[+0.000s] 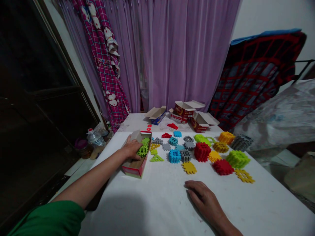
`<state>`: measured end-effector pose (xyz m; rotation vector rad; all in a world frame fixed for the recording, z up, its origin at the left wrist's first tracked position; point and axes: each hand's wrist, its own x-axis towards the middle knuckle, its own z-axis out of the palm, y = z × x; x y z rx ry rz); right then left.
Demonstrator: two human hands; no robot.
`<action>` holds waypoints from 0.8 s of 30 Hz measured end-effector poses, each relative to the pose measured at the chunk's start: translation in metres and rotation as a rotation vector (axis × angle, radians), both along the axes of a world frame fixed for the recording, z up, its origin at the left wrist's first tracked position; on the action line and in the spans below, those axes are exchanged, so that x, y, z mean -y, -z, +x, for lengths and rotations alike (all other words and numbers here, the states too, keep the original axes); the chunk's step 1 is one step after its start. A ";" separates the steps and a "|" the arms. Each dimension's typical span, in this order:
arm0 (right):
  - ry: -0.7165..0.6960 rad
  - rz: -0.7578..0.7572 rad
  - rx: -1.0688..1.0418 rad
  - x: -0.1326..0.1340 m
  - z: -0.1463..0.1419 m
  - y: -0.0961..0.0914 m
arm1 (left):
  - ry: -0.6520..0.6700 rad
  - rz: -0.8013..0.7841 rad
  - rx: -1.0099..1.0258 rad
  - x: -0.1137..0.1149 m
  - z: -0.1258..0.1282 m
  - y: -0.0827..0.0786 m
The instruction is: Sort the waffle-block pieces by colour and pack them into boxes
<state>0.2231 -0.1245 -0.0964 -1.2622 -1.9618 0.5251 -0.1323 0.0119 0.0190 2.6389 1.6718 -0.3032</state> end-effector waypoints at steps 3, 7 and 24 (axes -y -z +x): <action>-0.001 -0.005 -0.007 0.000 0.001 0.003 | 0.006 0.004 0.003 0.001 0.001 -0.002; 0.014 -0.031 -0.015 0.000 0.000 0.006 | -0.011 0.012 0.020 0.006 0.002 -0.006; 0.000 -0.029 -0.025 0.001 -0.004 -0.004 | -0.011 -0.025 0.039 0.011 0.006 -0.001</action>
